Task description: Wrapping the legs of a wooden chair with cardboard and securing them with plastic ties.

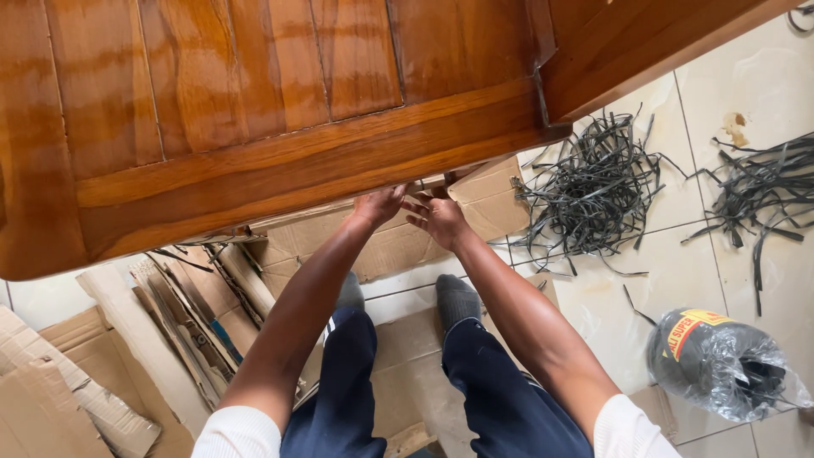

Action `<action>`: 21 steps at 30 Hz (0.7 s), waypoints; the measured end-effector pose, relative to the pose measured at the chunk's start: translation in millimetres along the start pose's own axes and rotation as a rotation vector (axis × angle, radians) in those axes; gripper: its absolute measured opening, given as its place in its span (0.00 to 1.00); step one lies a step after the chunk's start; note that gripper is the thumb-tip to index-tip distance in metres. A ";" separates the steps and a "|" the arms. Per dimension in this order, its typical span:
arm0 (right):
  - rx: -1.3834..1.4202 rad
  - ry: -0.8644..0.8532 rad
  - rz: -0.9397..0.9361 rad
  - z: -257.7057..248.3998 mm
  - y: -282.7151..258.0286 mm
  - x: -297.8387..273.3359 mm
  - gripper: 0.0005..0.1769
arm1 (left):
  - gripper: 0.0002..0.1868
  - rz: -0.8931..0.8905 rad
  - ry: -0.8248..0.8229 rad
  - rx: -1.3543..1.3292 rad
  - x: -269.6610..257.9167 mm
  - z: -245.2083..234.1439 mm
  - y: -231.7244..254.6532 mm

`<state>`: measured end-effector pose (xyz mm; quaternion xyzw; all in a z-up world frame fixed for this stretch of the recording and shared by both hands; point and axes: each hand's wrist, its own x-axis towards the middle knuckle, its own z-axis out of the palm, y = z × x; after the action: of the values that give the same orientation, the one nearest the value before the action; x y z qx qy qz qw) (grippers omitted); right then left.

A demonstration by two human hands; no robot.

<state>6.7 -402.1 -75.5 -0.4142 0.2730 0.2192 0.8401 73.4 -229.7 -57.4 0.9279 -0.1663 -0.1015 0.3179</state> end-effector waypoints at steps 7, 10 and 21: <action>-0.088 0.012 -0.035 11.8 6.1 0.1 0.15 | 0.19 0.105 0.066 0.019 1.6 12.0 -17.1; -0.253 0.086 -0.163 5.8 11.3 -1.7 0.14 | 0.20 0.143 0.070 0.092 1.7 10.0 -16.1; -1.083 0.357 -0.564 25.9 -16.8 -87.5 0.12 | 0.26 -0.168 -0.102 -0.043 -4.7 -2.5 -0.1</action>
<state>-42.2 -402.8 3.4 -0.8666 0.1397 0.0240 0.4785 69.8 -226.5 -55.1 0.9252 -0.1018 -0.1784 0.3190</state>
